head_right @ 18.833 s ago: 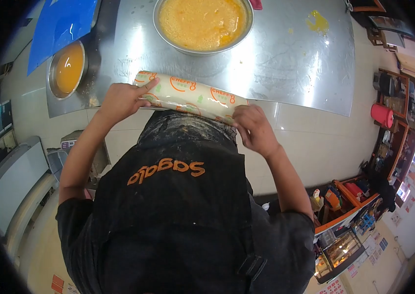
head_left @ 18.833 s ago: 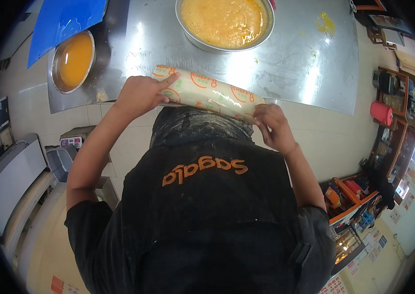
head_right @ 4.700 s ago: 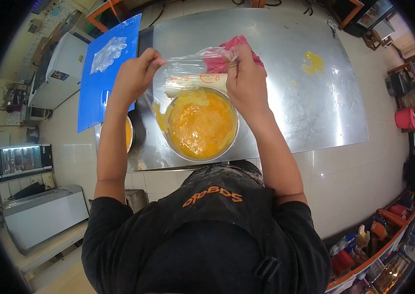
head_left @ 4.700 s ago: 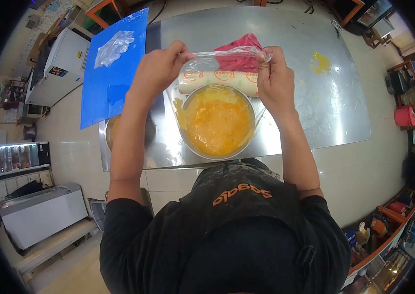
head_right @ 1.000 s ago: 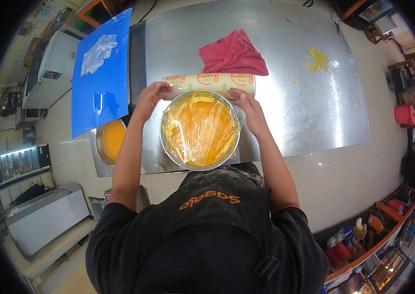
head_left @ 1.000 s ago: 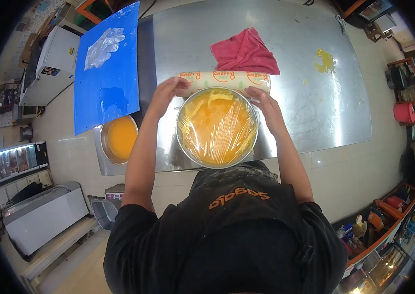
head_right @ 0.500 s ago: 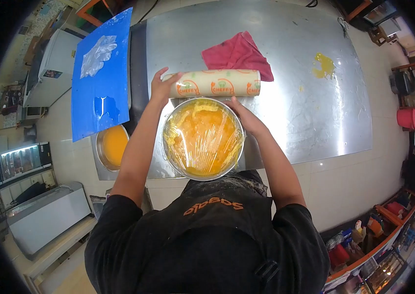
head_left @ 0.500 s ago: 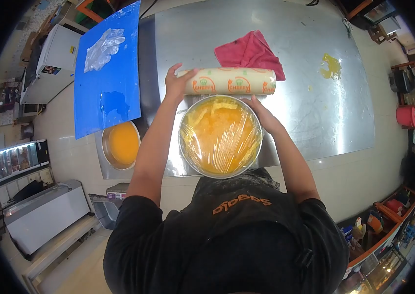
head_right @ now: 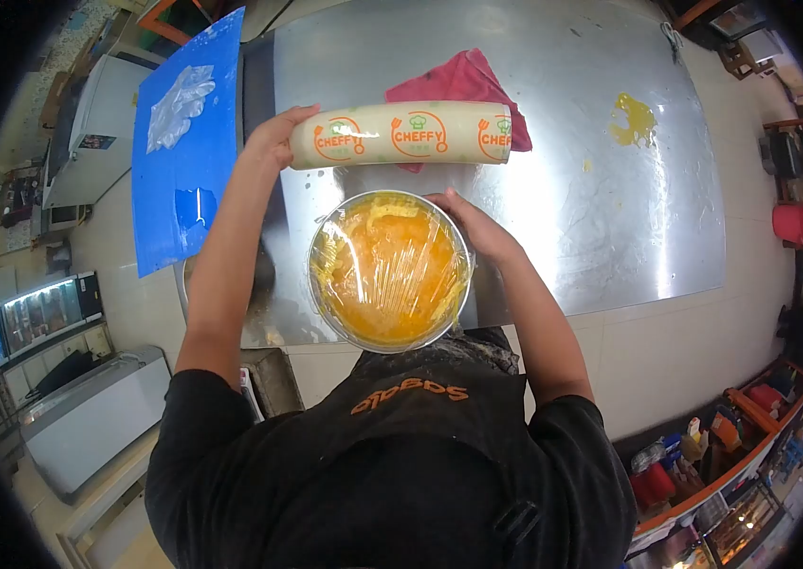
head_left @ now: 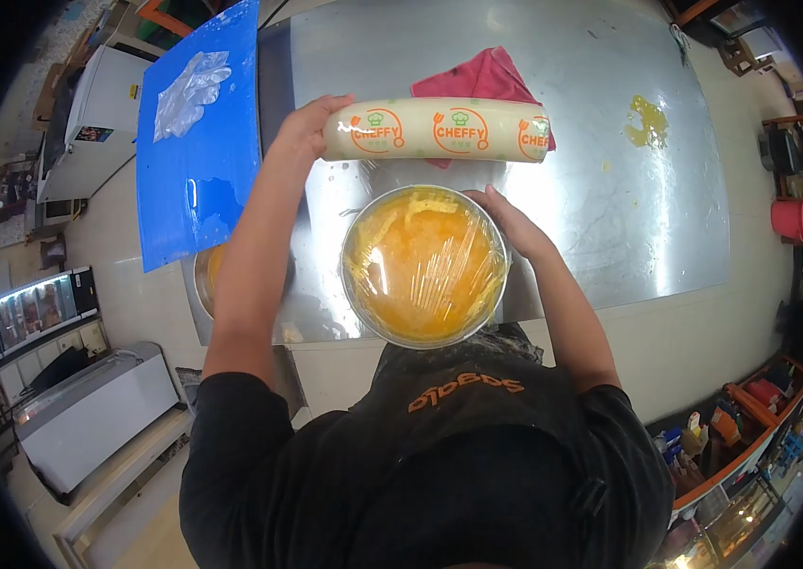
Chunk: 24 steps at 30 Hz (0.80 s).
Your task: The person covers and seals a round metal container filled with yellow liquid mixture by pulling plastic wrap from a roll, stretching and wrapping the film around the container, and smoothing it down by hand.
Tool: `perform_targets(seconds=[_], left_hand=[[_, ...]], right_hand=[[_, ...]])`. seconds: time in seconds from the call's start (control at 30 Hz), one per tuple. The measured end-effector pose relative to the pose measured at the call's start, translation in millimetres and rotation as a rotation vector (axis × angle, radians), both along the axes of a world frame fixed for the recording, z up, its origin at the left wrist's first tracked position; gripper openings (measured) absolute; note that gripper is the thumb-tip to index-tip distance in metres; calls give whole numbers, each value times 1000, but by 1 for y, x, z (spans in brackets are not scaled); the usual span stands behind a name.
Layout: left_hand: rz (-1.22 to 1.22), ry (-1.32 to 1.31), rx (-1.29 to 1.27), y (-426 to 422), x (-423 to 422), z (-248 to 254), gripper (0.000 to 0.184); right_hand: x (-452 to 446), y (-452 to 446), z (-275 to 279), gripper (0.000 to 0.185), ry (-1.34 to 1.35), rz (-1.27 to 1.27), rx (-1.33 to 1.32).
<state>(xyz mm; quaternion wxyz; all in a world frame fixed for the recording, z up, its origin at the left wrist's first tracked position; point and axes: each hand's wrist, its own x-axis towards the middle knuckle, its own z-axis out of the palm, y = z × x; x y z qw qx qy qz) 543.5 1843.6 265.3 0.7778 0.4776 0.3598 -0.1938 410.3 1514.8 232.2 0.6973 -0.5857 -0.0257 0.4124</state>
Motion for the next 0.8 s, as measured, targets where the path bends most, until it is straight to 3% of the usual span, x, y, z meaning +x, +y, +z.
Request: perform_targets(seconds=[0.23,0.33,0.47,0.53,0.6,0.67,0.7,0.73,0.8], left_hand=[[-34,-43,-21,5,-50,66,27],[-100,-87,-32,8,-62,69,30],[-250,-103,-34,22,-76,63,36],[-250,-123,-18,21,-90,71,36],[-194,-91,-97,22,-99,72,34],[-163,-52,-159,24,-107,74,32],[-160,-35,-183,24,-111,78,31],[-155,-18,-207,25,-115,78,31],[-176,-41,-208,29,-117,69,30]], right_hand=[[-9,-4,-14,66,115,-123,82],[-12,0,-9,60,-28,-190,156],[-21,-14,-59,52,-35,-391,-31],[-30,-26,-74,54,-215,-350,-91],[-39,-18,-47,54,3,-463,108],[-41,-41,-41,50,-88,-267,357],[-50,-49,-7,47,-83,-326,152],[-55,-57,3,48,-130,-444,106],[-67,-45,35,49,-450,-642,-1]])
